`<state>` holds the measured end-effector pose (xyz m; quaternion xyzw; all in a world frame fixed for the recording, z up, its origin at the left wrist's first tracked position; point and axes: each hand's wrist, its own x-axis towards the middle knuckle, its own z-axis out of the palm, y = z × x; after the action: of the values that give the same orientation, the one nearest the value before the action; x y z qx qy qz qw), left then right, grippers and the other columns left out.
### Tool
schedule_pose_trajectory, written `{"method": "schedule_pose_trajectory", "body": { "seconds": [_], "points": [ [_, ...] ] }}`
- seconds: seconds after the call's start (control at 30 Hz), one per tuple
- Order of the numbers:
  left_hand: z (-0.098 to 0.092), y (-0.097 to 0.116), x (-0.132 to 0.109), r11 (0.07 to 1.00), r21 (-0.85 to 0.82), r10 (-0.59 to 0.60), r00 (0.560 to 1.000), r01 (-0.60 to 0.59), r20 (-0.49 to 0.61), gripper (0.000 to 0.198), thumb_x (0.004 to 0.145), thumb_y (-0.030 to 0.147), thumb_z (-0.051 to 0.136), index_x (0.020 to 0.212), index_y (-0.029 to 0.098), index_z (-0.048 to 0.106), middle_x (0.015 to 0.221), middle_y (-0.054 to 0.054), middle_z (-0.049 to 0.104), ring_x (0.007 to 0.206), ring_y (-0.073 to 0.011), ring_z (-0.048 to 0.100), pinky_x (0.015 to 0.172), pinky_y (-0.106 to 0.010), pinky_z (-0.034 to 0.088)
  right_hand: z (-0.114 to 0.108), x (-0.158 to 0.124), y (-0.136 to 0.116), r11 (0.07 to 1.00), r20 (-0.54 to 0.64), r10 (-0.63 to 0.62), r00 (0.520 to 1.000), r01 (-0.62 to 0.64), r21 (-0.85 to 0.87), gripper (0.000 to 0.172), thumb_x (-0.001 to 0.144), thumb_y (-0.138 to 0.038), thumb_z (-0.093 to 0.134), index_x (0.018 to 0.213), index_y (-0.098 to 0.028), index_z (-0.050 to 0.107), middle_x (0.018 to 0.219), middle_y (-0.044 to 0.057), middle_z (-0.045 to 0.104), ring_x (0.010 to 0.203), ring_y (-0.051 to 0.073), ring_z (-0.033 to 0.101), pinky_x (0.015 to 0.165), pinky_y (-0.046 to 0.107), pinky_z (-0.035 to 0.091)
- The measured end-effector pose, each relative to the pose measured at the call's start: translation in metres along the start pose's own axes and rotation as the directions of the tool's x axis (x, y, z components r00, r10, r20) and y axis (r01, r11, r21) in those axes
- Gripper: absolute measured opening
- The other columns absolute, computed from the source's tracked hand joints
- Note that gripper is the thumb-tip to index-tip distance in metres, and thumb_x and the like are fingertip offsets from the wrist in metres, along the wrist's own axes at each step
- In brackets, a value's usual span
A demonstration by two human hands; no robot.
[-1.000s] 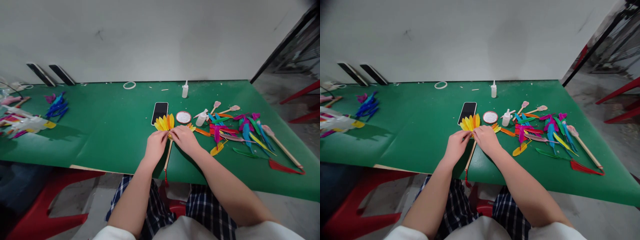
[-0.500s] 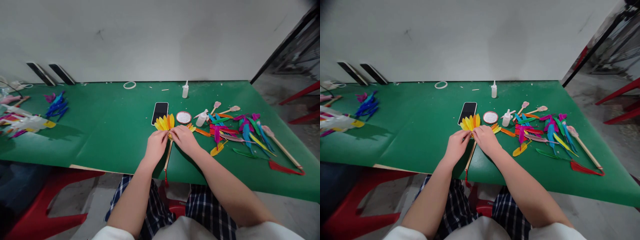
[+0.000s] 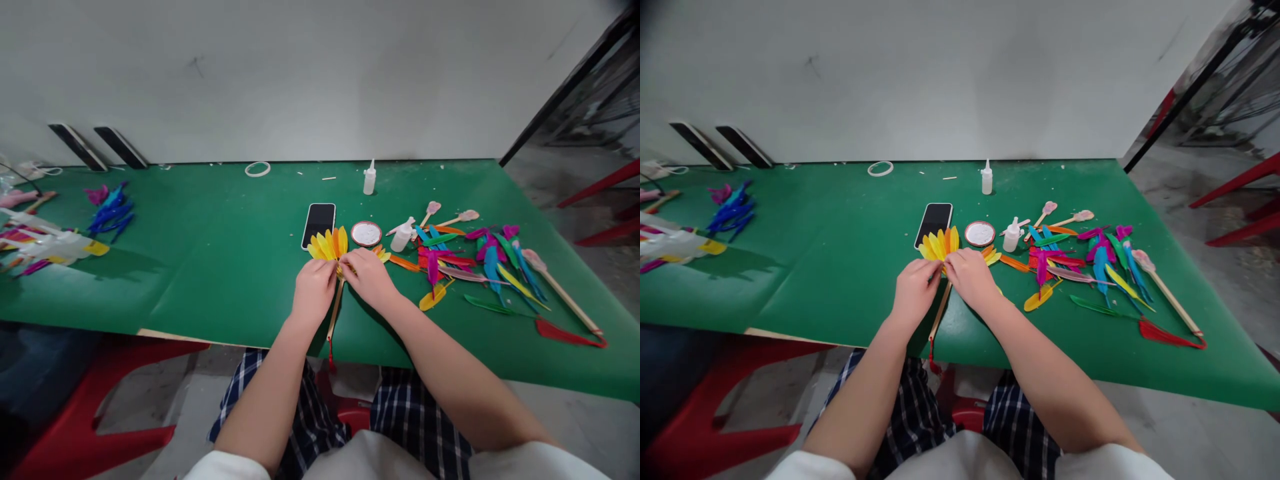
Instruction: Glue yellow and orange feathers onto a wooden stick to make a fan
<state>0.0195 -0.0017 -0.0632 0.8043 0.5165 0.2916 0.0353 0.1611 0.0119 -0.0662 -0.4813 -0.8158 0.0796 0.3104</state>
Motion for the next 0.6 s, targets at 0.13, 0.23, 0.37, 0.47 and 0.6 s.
{"method": "schedule_pose_trajectory", "body": {
  "seconds": [0.13, 0.23, 0.37, 0.47, 0.6],
  "points": [
    [-0.003, -0.005, 0.003, 0.997, -0.076, -0.009, 0.999, 0.011, 0.036, 0.019, 0.084, 0.019, 0.046, 0.090, 0.015, 0.064, 0.086, -0.007, 0.067, 0.080, -0.0173, 0.059, 0.074, -0.029, 0.045, -0.005, 0.002, 0.002, 0.999, 0.032, 0.008, 0.999, -0.009, 0.049, 0.016, 0.085, -0.020, 0.044, 0.082, -0.014, 0.059, 0.079, 0.007, 0.062, 0.076, 0.017, 0.052, 0.071, 0.029, 0.039],
    [-0.008, -0.010, 0.005, 0.984, -0.174, -0.019, 0.993, 0.039, 0.116, 0.018, 0.085, 0.020, 0.046, 0.090, 0.016, 0.063, 0.087, -0.005, 0.068, 0.079, -0.0160, 0.060, 0.073, -0.028, 0.046, -0.012, 0.003, 0.004, 0.995, 0.088, -0.006, 0.996, -0.003, 0.100, 0.015, 0.085, -0.020, 0.044, 0.084, -0.015, 0.058, 0.081, 0.006, 0.062, 0.077, 0.016, 0.051, 0.072, 0.028, 0.039],
    [-0.014, -0.011, 0.005, 0.983, -0.185, 0.013, 0.980, 0.025, 0.199, 0.019, 0.085, 0.018, 0.045, 0.087, 0.017, 0.063, 0.083, -0.005, 0.067, 0.076, -0.0158, 0.060, 0.069, -0.027, 0.045, -0.017, 0.004, 0.006, 0.991, 0.156, -0.022, 0.988, 0.002, 0.131, 0.015, 0.085, -0.019, 0.045, 0.082, -0.015, 0.059, 0.080, 0.006, 0.062, 0.075, 0.016, 0.051, 0.070, 0.028, 0.038],
    [-0.017, -0.009, 0.004, 0.986, -0.165, 0.032, 0.977, 0.003, 0.211, 0.019, 0.084, 0.016, 0.045, 0.084, 0.017, 0.064, 0.081, -0.004, 0.067, 0.076, -0.0160, 0.059, 0.069, -0.027, 0.044, -0.019, 0.004, 0.006, 0.988, 0.172, -0.044, 0.984, 0.018, 0.155, 0.016, 0.085, -0.018, 0.044, 0.080, -0.015, 0.059, 0.079, 0.006, 0.061, 0.075, 0.016, 0.052, 0.070, 0.027, 0.038],
    [-0.018, -0.007, 0.004, 0.983, -0.181, 0.012, 0.973, 0.030, 0.230, 0.018, 0.083, 0.016, 0.046, 0.085, 0.017, 0.064, 0.082, -0.004, 0.067, 0.076, -0.0158, 0.059, 0.070, -0.027, 0.044, -0.018, 0.004, 0.007, 0.981, 0.181, -0.032, 0.983, -0.004, 0.196, 0.015, 0.085, -0.019, 0.045, 0.080, -0.015, 0.059, 0.079, 0.005, 0.062, 0.075, 0.015, 0.053, 0.070, 0.026, 0.039]
  ]
}}
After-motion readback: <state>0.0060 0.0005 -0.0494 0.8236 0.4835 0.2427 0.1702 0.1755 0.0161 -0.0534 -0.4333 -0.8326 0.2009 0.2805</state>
